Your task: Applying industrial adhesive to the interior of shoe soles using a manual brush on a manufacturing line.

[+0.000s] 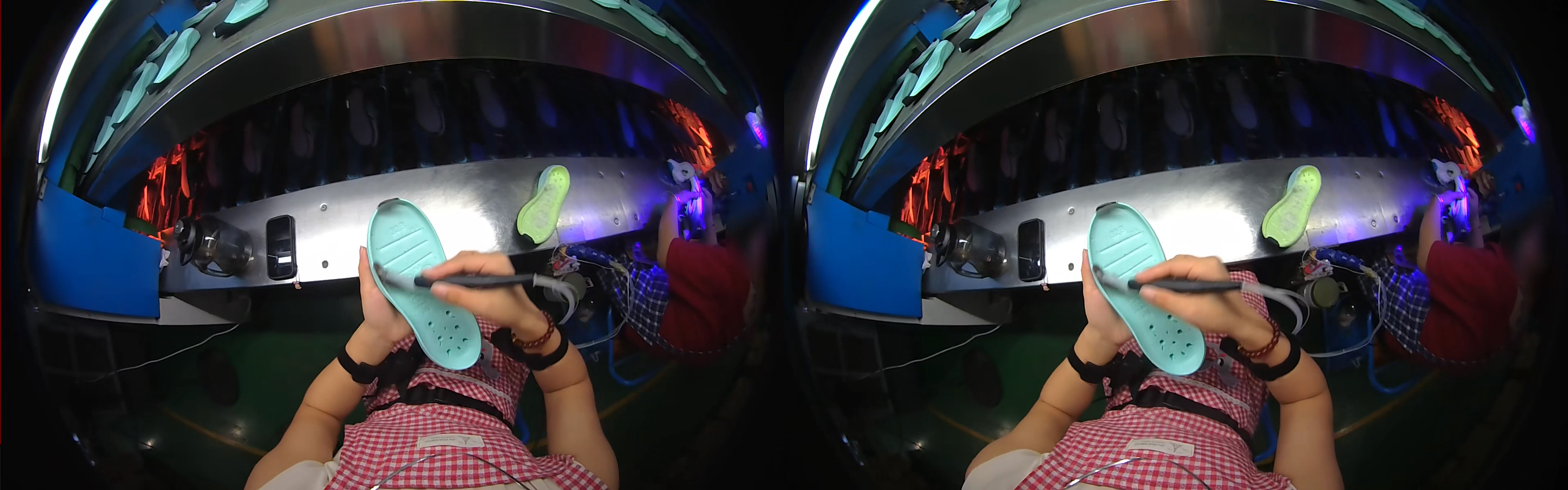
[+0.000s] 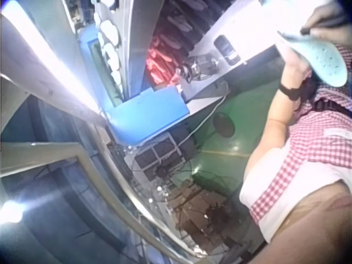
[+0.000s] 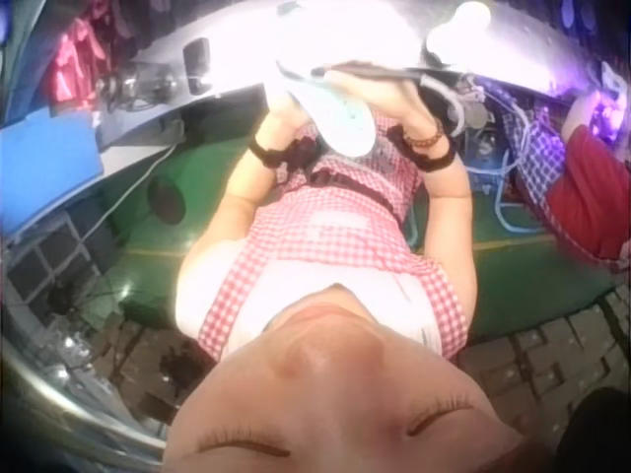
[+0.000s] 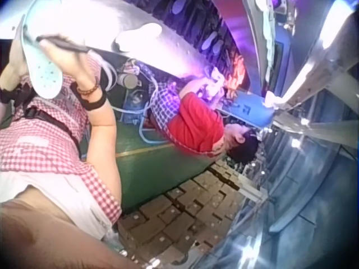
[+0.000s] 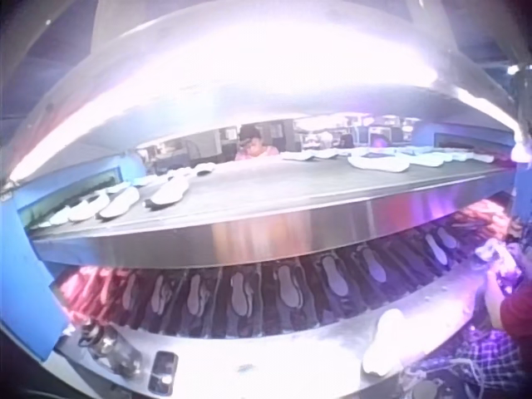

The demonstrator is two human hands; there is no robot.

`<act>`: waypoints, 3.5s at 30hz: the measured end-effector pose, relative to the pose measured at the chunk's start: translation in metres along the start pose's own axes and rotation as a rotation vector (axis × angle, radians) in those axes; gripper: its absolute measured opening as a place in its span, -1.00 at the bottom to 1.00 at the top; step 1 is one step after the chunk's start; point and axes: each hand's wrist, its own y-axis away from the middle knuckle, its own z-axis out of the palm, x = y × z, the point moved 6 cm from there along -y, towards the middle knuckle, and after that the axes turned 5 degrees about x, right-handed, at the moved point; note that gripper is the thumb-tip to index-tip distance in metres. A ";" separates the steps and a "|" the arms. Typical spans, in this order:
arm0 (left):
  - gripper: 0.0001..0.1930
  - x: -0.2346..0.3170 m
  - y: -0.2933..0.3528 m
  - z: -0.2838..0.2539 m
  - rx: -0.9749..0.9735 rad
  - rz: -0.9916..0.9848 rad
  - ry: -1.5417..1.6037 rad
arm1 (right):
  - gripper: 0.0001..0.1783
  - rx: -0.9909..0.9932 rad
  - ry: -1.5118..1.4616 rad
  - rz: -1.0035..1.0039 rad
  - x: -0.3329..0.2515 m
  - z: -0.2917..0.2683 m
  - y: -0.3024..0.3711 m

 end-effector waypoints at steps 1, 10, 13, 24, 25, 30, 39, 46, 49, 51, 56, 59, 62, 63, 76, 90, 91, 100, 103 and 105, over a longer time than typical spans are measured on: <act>-0.20 0.003 0.002 0.000 -0.038 0.023 0.031 | -0.77 -0.059 0.035 -0.114 -0.007 0.005 0.003; -0.18 0.033 0.004 0.007 -0.016 0.258 -0.148 | -0.74 -0.205 -0.052 -0.136 -0.008 0.005 0.012; -0.13 0.053 0.007 0.000 0.037 0.450 -0.131 | -0.74 -0.232 -0.244 -0.138 -0.011 -0.001 0.019; -0.12 0.078 0.013 0.027 -0.111 0.515 -0.116 | -0.74 0.050 -0.316 -0.002 0.006 -0.018 0.021; -0.12 0.078 0.014 0.028 -0.110 0.515 -0.114 | -0.73 0.018 -0.252 0.019 0.012 -0.017 0.020; -0.12 0.087 0.019 0.033 -0.202 0.532 -0.194 | -0.73 -0.348 -0.258 -0.275 -0.002 0.000 0.026; -0.27 0.021 0.027 0.030 -0.302 0.203 -0.124 | -0.78 0.047 -0.741 0.176 0.028 0.013 0.032; -0.42 0.035 0.019 0.008 -0.296 -0.007 -0.309 | -0.74 -0.235 -0.324 0.097 -0.006 0.001 0.034; -0.44 0.037 0.016 0.019 -0.266 -0.082 -0.444 | -0.77 -0.250 -0.158 -0.185 -0.008 0.007 0.023; -0.47 0.032 0.016 0.018 -0.286 -0.223 -0.475 | -0.77 -0.368 -0.123 -0.210 -0.016 0.009 0.027; -0.47 0.033 0.024 0.011 -0.217 -0.397 -0.556 | -0.78 -0.345 -0.139 -0.261 -0.030 -0.008 0.023; -0.37 0.027 0.026 0.028 -0.268 -0.412 -0.751 | -0.80 -0.464 -0.116 -0.295 -0.025 -0.006 0.023; -0.38 0.030 0.029 0.013 -0.202 -0.419 -0.804 | -0.79 -0.574 -0.050 -0.217 -0.033 -0.006 0.028; -0.39 0.034 0.029 0.006 -0.120 -0.415 -0.765 | -0.79 -0.534 -0.049 -0.241 -0.036 -0.012 0.029; -0.39 0.070 0.043 0.017 -0.162 -0.187 -0.681 | -0.74 -0.221 0.010 -0.320 -0.017 -0.030 0.026; -0.07 0.015 0.008 -0.009 -0.340 -0.084 -0.056 | -0.78 0.075 -0.305 0.160 0.030 -0.002 0.024; -0.05 0.013 0.008 -0.012 -0.287 -0.054 -0.054 | -0.79 0.092 -0.264 0.106 0.033 -0.003 0.022; -0.08 0.031 0.000 -0.031 -0.033 0.145 -0.192 | -0.78 -0.089 0.352 -0.419 -0.007 0.031 0.048; -0.07 0.034 0.009 -0.019 -0.096 0.155 -0.177 | -0.77 -0.261 0.130 -0.370 -0.014 0.017 0.048; -0.08 0.024 0.015 -0.004 -0.152 0.134 -0.133 | -0.77 -0.139 0.004 -0.178 -0.015 0.005 0.033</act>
